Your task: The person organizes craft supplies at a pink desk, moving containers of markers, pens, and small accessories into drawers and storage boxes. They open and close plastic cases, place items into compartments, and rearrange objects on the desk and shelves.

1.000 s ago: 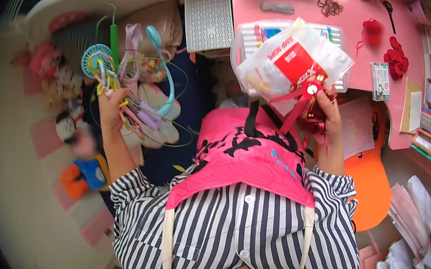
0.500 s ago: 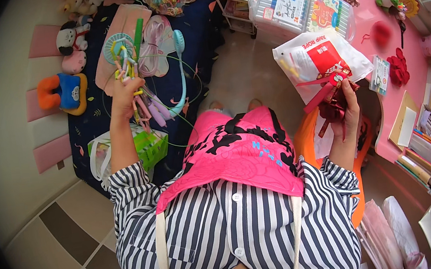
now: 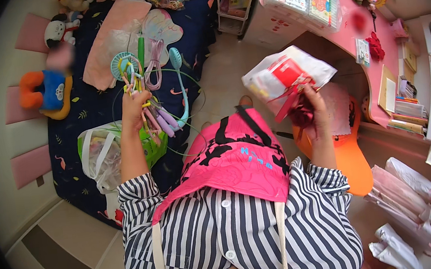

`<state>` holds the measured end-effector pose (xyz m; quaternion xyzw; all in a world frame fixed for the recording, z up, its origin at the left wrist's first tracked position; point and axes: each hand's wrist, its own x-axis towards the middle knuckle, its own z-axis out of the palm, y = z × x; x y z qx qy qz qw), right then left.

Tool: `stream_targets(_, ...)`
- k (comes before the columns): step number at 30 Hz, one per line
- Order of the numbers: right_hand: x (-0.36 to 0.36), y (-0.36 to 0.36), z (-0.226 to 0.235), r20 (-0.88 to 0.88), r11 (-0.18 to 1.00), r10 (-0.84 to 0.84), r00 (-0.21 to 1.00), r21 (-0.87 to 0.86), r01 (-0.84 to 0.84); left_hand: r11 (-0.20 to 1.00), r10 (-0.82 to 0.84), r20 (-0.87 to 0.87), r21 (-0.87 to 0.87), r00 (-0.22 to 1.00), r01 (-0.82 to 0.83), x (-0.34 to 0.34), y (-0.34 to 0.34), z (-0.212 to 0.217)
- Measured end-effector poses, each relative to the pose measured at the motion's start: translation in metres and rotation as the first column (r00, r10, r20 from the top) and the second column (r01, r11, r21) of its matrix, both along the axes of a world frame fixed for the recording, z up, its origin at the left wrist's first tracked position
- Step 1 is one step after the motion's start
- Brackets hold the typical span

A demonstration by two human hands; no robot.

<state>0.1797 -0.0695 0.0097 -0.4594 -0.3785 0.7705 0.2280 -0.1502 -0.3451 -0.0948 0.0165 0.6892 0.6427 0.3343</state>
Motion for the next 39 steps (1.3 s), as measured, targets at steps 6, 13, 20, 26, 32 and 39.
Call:
stream_targets(6, 0.020, -0.039, -0.009, -0.046, 0.988, 0.047, 0.998, -0.144, -0.053, 1.000, -0.031, -0.040, -0.004, 0.999, 0.031, 0.006, -0.009, -0.031)
stream_targets(13, 0.017, -0.065, -0.007, -0.039, 0.992, -0.001, 0.999, -0.127, -0.004, 1.000, 0.009, -0.003, 0.018, 1.000, -0.009, 0.014, -0.004, -0.021)
stream_targets(20, 0.014, -0.073, -0.014, -0.122, 0.984, 0.003, 0.993, -0.176, -0.025, 0.999, -0.032, 0.007, 0.010, 0.999, 0.031, 0.005, -0.002, -0.028)
stream_targets(26, 0.014, -0.078, -0.022, -0.124, 0.976, -0.029, 0.992, -0.216, 0.002, 0.997, -0.056, -0.019, 0.042, 0.998, 0.057, 0.007, 0.007, -0.026)
stream_targets(32, 0.016, -0.080, -0.019, -0.177, 0.970, -0.034, 0.984, -0.241, -0.010, 0.996, -0.068, -0.025, 0.053, 0.997, 0.069, 0.006, 0.017, -0.019)
stream_targets(39, 0.023, -0.088, -0.030, -0.202, 0.968, -0.093, 0.975, -0.247, 0.041, 0.993, -0.104, -0.018, 0.044, 0.994, 0.105, 0.002, 0.020, -0.019)
